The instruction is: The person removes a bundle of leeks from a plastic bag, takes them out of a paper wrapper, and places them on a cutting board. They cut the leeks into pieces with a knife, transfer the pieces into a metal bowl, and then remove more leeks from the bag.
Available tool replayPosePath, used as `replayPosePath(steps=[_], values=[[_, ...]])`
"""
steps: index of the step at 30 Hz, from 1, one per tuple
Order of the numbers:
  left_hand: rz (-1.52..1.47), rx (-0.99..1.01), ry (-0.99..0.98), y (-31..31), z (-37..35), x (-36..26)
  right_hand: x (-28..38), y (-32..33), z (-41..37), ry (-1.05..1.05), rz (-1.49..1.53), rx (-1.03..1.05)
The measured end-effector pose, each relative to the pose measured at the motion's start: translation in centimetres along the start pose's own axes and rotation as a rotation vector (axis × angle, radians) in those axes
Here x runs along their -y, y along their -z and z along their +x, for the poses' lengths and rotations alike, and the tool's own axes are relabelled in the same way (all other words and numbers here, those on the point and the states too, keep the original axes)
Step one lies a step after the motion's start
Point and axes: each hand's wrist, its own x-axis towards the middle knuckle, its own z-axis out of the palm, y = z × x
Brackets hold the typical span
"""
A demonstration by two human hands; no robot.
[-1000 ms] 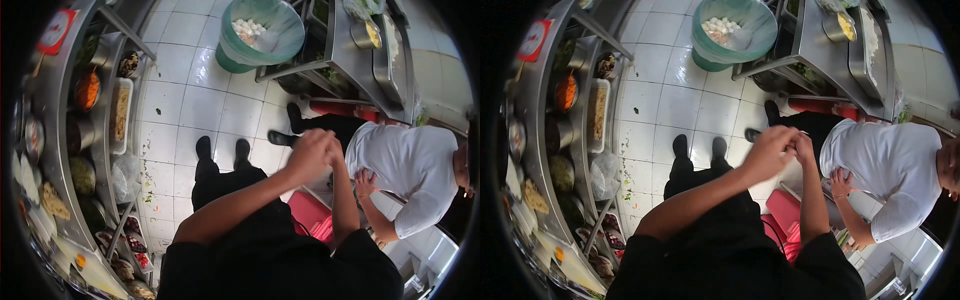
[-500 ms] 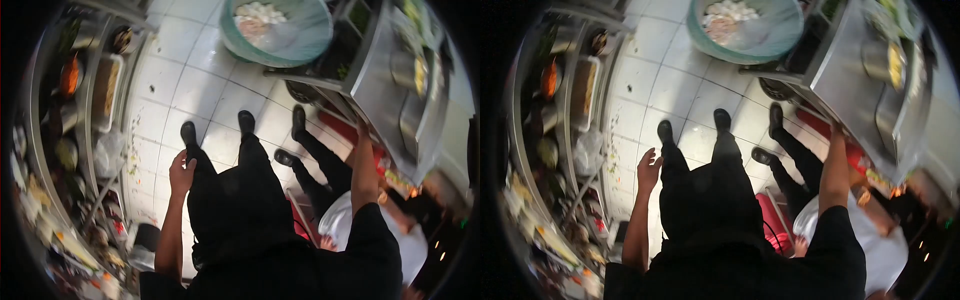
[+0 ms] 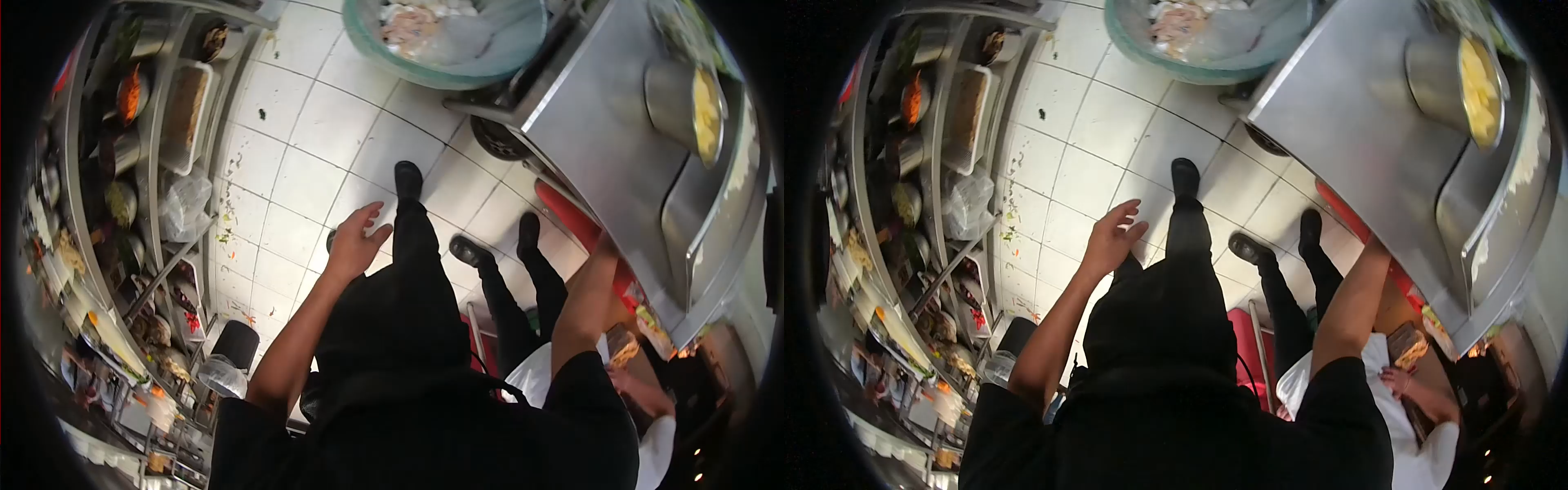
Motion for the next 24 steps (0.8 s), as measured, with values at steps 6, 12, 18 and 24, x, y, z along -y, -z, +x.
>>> replayPosePath(steps=[6, 12, 18, 24], values=[[-0.132, 0.255, -0.142, -9.8, 4.5, -4.7, 1.7, 1.9, -4.1, 0.03, 0.457, 0.145], [-0.369, 0.47, -0.137, -17.4, 1.8, -8.1, -1.5, 15.0, -5.3, -0.326, 1.119, 0.392], [-0.056, 0.344, -0.241, -14.4, -4.9, -3.2, -4.1, 20.6, -11.7, -0.448, 0.998, 0.619], [-0.137, 0.153, -0.248, -2.5, -11.4, 4.7, 5.1, 7.7, -27.2, -0.387, 0.395, 0.915]])
